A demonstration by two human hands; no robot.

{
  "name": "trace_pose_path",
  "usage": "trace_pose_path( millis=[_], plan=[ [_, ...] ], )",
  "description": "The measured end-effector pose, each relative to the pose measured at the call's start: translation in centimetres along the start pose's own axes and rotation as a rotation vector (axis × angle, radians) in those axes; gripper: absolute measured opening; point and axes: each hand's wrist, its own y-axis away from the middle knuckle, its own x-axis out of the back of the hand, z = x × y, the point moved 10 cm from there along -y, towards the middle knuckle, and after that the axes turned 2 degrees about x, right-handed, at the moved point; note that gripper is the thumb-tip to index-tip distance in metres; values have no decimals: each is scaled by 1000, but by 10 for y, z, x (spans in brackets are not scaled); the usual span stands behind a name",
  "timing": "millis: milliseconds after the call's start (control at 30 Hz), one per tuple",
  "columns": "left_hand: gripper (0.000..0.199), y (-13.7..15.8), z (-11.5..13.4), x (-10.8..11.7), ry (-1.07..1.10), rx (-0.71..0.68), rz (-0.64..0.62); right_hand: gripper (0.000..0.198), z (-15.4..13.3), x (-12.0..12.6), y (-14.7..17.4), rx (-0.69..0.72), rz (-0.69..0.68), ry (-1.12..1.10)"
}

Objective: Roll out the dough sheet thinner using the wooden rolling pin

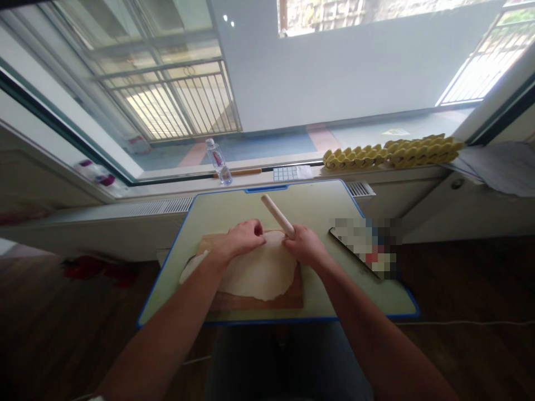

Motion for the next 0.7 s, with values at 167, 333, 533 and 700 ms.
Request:
trace_pose_path(
  millis=[167,333,533,700],
  plan=[
    [32,-5,-3,-5,20,56,-17,16,-1,0,2,12,17,-28],
    [25,-5,0,-5,30,54,-1,25,2,2,3,-13,34,11],
    [33,-3,-1,-5,33,74,8,30,4,0,1,-40,22,5],
    [29,-8,-2,-8,41,77,-25,27,4,0,1,-30,28,1]
  ],
)
